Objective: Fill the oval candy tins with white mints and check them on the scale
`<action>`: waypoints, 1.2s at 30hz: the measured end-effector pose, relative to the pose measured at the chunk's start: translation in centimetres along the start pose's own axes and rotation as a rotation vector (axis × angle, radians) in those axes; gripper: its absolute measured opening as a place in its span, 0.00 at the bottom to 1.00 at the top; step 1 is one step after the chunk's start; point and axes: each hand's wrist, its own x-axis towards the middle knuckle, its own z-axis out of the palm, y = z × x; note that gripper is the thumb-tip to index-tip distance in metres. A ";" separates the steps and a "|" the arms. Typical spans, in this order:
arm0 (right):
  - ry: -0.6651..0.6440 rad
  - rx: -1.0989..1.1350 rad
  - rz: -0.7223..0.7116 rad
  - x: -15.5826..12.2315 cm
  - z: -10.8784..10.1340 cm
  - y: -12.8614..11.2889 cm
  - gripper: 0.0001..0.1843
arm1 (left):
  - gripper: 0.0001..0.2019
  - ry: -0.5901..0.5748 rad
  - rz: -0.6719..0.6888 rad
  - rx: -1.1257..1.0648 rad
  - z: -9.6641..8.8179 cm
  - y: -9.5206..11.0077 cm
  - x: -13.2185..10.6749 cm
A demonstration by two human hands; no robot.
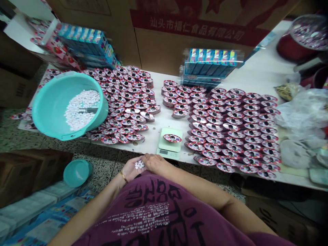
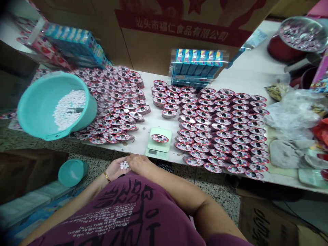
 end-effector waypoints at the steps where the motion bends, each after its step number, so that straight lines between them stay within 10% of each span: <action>1: -0.004 -0.001 -0.008 0.0 -0.1 0.0 0.08 | 0.09 -0.002 -0.002 0.000 0.2 0.0 0.0; 17: 0.395 0.319 -0.332 -0.3 -2.3 1.1 0.11 | 0.09 -0.119 -0.024 -0.063 4.2 0.5 1.8; 23: 0.793 0.365 0.070 -4.2 -3.0 7.2 0.12 | 0.08 -0.095 0.536 -0.130 4.5 12.5 -5.2; 26: 0.731 0.164 0.285 -4.9 -2.6 10.5 0.16 | 0.12 0.177 0.957 -0.156 2.6 20.1 -8.6; 29: 0.540 -0.042 0.438 -4.4 -2.4 12.2 0.26 | 0.15 0.372 1.028 -0.084 1.6 23.1 -9.3; 32: 0.359 -0.043 0.404 -3.3 -2.3 12.7 0.29 | 0.14 0.446 1.129 0.013 2.8 20.2 -7.3; 36: 0.258 -0.014 0.289 -2.5 -2.2 12.0 0.29 | 0.20 0.133 0.906 0.455 6.2 11.5 -2.1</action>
